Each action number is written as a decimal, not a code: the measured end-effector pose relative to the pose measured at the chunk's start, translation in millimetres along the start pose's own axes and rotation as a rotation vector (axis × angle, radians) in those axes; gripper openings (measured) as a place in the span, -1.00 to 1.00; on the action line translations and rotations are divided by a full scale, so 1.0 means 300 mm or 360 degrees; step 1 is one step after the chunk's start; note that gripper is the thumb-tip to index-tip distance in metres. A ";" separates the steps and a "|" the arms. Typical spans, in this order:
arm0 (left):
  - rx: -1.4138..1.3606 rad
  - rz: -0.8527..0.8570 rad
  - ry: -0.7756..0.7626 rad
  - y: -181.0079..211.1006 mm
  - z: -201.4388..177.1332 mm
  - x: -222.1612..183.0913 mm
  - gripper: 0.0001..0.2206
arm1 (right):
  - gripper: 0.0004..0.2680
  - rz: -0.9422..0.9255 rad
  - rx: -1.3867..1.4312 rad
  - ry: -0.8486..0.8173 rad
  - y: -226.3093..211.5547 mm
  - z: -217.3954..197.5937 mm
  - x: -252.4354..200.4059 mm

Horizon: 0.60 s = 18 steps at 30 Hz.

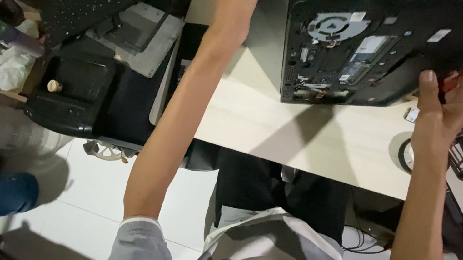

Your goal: The person is disassembling a laptop to replace the palm rest, involving unscrewing internal components and prying the top cover.

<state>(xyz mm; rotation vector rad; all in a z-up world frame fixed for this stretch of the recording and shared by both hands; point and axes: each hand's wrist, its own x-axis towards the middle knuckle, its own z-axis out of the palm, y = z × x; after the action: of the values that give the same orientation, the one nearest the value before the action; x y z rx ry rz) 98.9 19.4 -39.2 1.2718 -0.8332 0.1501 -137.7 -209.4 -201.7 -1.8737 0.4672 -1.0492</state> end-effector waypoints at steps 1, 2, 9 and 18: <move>-0.0001 -0.0002 0.0002 0.007 -0.006 -0.010 -0.80 | -0.75 0.0002 0.0017 0.0016 0.002 0.004 -0.005; -0.0003 -0.0005 0.0004 0.015 -0.013 -0.020 -0.80 | -0.74 0.0005 0.0034 0.0031 0.003 0.008 -0.011; -0.0059 -0.0002 -0.0016 0.038 -0.032 -0.091 -0.82 | -0.81 -0.0244 0.0037 0.0047 0.027 -0.025 -0.085; 0.0159 0.0004 0.0007 0.202 -0.154 -0.428 -0.28 | -0.46 -0.0883 0.0440 -0.0746 0.362 -0.187 -0.101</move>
<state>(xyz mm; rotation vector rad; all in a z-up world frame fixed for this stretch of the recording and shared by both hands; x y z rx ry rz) -2.5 123.4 -74.3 1.3637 -0.8324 0.1986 -190.2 -274.4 -295.9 -1.9518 -0.4725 -0.9104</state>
